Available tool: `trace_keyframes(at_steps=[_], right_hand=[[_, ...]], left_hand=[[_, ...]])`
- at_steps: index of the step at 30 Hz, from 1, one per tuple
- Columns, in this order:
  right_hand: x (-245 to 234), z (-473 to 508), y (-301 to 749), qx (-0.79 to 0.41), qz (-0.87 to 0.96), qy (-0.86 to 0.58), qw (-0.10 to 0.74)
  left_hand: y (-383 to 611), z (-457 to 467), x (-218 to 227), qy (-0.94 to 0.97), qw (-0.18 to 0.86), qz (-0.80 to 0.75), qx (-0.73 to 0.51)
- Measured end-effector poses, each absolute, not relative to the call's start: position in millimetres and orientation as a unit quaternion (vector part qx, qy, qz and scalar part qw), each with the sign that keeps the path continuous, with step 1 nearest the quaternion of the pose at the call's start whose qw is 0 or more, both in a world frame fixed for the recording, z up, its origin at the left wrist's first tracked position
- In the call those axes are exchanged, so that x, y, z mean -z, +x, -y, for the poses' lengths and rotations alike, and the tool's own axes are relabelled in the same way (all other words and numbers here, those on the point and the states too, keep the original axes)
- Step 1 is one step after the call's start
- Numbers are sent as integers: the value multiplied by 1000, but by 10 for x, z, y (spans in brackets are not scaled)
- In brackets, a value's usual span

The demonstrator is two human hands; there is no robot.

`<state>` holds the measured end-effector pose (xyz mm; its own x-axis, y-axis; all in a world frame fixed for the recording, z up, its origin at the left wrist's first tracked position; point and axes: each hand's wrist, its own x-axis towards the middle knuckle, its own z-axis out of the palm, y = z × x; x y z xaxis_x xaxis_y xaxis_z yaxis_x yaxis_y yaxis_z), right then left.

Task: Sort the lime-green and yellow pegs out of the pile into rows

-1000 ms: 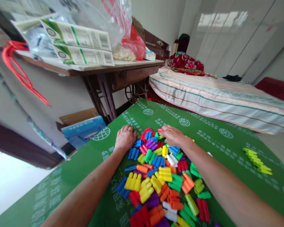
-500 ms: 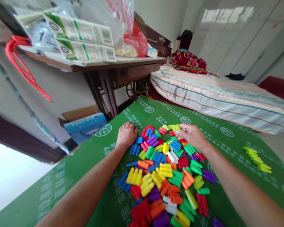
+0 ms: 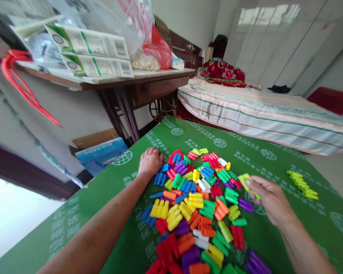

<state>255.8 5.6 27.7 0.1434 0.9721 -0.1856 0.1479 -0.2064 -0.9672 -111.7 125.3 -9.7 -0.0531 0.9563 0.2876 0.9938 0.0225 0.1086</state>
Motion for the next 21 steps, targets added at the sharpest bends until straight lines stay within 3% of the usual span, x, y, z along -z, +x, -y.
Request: trace_keyframes(at_steps=[10, 18, 21], right_hand=[[-308, 250, 2356, -480, 320, -570, 585], [-115, 321, 2415, -498, 303, -537, 609], [-152, 308, 2384, -499, 345, -529, 594]], left_hand=[[-1162, -1249, 13, -673, -24, 714, 195], [-968, -1055, -382, -698, -105, 665, 243], [-498, -778, -535, -741, -249, 549, 296]])
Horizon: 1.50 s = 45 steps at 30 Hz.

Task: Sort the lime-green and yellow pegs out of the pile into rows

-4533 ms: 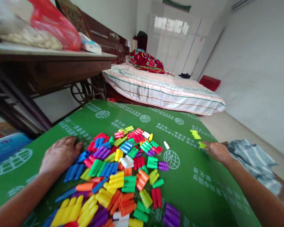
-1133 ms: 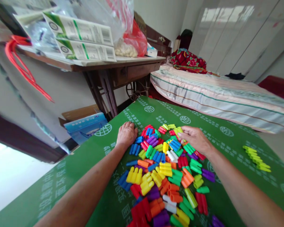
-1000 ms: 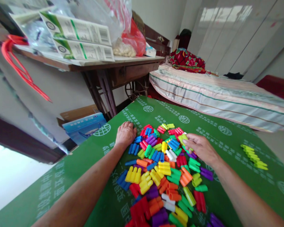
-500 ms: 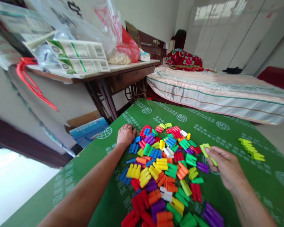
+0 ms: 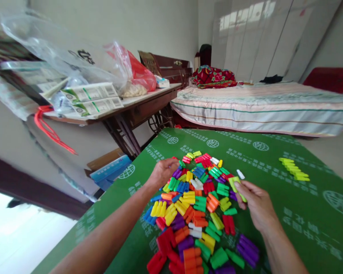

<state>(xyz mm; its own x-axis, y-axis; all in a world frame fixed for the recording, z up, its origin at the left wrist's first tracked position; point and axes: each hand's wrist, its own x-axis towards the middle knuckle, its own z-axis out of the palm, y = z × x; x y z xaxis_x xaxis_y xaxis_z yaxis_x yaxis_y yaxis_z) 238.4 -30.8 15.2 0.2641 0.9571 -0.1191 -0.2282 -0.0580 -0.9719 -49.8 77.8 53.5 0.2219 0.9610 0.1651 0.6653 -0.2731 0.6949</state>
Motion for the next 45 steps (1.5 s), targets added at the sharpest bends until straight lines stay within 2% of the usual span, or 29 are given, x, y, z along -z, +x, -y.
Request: trace_keyframes(at_steps=[6, 8, 16, 22, 28, 32, 35, 38, 41, 45], right_hand=[[-229, 359, 2372, -523, 405, -478, 578], [-238, 372, 2398, -527, 411, -461, 584], [-263, 360, 2511, -535, 384, -448, 604], [-281, 356, 2577, -564, 394, -444, 574], [-255, 360, 2601, -548, 377, -455, 591], [-266, 325, 2608, -512, 331, -483, 629], [-223, 261, 2657, -460, 286, -533, 649], [-122, 202, 2799, -388, 275, -624, 620], [-39, 193, 2994, -278, 325, -756, 495], [-36, 241, 3156, -168, 372, -868, 282]], left_hand=[[584, -303, -734, 736, 497, -359, -288], [819, -230, -759, 729, 532, -324, -284], [1217, -228, -624, 626, 601, -369, -333], [1289, -223, -588, 625, 590, -376, -345], [1258, -304, -707, 556, 598, -422, -394], [1219, -445, -743, 587, 529, -468, -396], [1337, -526, -671, 694, 390, -501, -340], [1594, -561, -599, 796, 229, -510, -232], [1909, -564, -564, 863, 114, -481, -102], [2281, -577, -484, 897, 74, -434, -47]])
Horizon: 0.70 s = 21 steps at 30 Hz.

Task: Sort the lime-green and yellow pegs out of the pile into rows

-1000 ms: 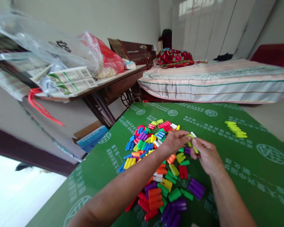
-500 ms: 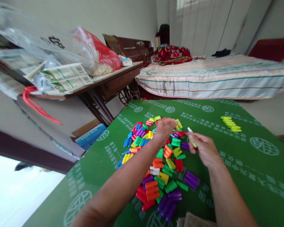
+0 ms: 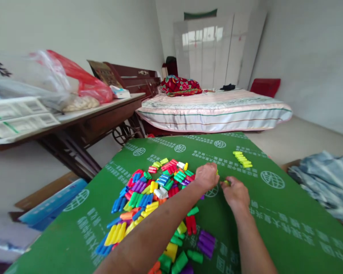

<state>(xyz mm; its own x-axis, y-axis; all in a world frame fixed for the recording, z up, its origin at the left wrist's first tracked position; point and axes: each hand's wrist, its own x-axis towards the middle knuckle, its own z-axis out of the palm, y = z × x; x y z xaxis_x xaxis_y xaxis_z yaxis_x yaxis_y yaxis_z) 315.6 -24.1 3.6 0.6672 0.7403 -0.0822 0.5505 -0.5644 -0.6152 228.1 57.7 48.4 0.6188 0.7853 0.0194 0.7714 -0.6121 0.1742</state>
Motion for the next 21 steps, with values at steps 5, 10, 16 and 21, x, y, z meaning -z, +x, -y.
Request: trace_keyframes(at_steps=[5, 10, 16, 21], right_hand=[[-89, 273, 3165, -141, 367, -899, 193], [-102, 274, 3189, -120, 384, -897, 183], [-105, 282, 3250, -120, 384, -897, 183], [-112, 292, 3283, -116, 369, -908, 162]], left_hand=[[2545, -649, -309, 916, 61, -397, -10], [2611, -729, -264, 923, 72, -378, 5], [2542, -802, -305, 929, 97, -355, 32], [2517, -870, -280, 927, 108, -357, 43]])
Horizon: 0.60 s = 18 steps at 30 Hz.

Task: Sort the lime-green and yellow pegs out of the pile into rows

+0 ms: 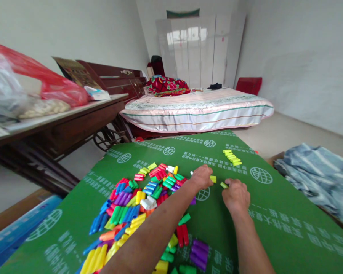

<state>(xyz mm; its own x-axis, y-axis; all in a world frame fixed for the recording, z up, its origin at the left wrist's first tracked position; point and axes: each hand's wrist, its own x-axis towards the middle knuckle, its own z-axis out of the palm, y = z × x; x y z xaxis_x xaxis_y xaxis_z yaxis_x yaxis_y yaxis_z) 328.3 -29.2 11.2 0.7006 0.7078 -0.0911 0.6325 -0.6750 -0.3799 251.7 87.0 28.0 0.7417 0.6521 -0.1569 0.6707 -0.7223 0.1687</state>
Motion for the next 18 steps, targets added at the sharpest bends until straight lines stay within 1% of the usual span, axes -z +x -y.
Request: trace_keyframes(at_steps=[7, 13, 18], right_hand=[[-134, 297, 3283, -119, 381, -905, 150], [-122, 281, 3282, -117, 391, -899, 159], [-98, 279, 3281, -93, 393, -902, 155]], left_hand=[[2569, -878, -279, 927, 111, -355, 41], [2634, -862, -280, 932, 107, -344, 43], [2658, -838, -304, 931, 105, -347, 50]])
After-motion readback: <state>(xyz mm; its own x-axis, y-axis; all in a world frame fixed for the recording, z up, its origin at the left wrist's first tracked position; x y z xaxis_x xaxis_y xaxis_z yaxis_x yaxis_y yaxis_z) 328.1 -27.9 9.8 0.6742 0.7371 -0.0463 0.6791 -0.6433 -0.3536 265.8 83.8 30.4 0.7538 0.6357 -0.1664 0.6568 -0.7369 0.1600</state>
